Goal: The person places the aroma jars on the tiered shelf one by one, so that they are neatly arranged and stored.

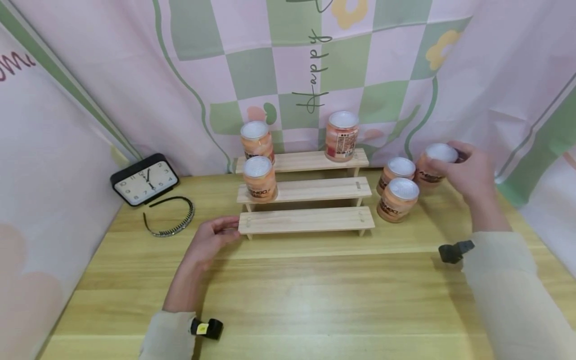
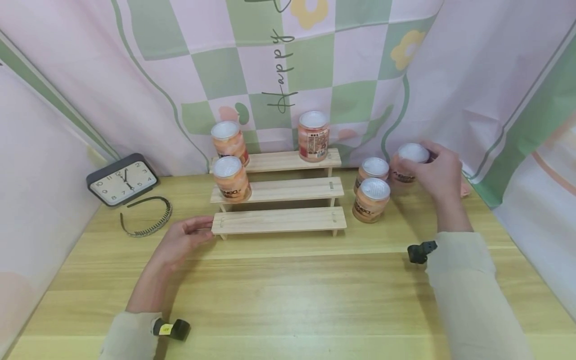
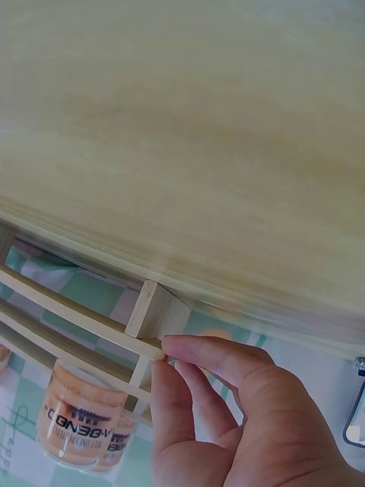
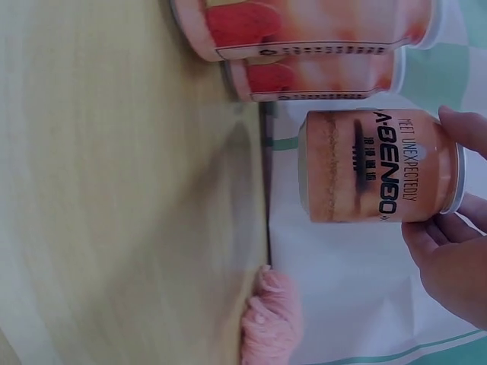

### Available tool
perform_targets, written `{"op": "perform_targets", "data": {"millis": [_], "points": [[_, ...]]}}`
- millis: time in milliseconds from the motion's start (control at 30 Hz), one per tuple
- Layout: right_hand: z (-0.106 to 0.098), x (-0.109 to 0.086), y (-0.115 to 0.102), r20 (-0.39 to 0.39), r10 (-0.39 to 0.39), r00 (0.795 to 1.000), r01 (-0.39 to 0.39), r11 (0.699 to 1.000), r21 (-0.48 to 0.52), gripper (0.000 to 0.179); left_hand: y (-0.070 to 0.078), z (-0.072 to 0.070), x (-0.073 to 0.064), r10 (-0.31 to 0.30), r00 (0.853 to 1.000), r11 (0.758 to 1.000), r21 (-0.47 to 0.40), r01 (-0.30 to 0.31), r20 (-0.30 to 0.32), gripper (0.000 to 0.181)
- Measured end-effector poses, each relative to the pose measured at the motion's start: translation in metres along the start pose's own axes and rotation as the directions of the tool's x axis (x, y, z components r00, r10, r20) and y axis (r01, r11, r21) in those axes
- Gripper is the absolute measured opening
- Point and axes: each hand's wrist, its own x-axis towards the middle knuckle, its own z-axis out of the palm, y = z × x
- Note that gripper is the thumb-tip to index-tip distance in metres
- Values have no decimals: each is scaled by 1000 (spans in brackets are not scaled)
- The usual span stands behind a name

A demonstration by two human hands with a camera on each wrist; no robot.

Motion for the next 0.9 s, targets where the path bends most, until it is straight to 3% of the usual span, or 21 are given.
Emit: {"op": "perform_targets", "data": {"millis": [233, 333, 533, 900], "points": [[-6, -3, -9, -88, 16, 996, -5, 993, 119, 77, 0, 0, -1, 3, 1000, 1000, -1, -3, 5, 44], [-7, -5, -15, -154, -3, 988, 34, 980, 197, 71, 0, 0, -1, 6, 1000, 1000, -5, -6, 7, 45], [-6, -9, -26, -263, -53, 963, 120, 962, 244, 60, 1, -1, -1, 13, 1000, 1000, -7, -13, 6, 45], [0, -17, -42, -237, -89, 967, 150, 957, 250, 60, 1, 0, -1, 20, 1000, 1000, 7, -20, 7, 43]]}}
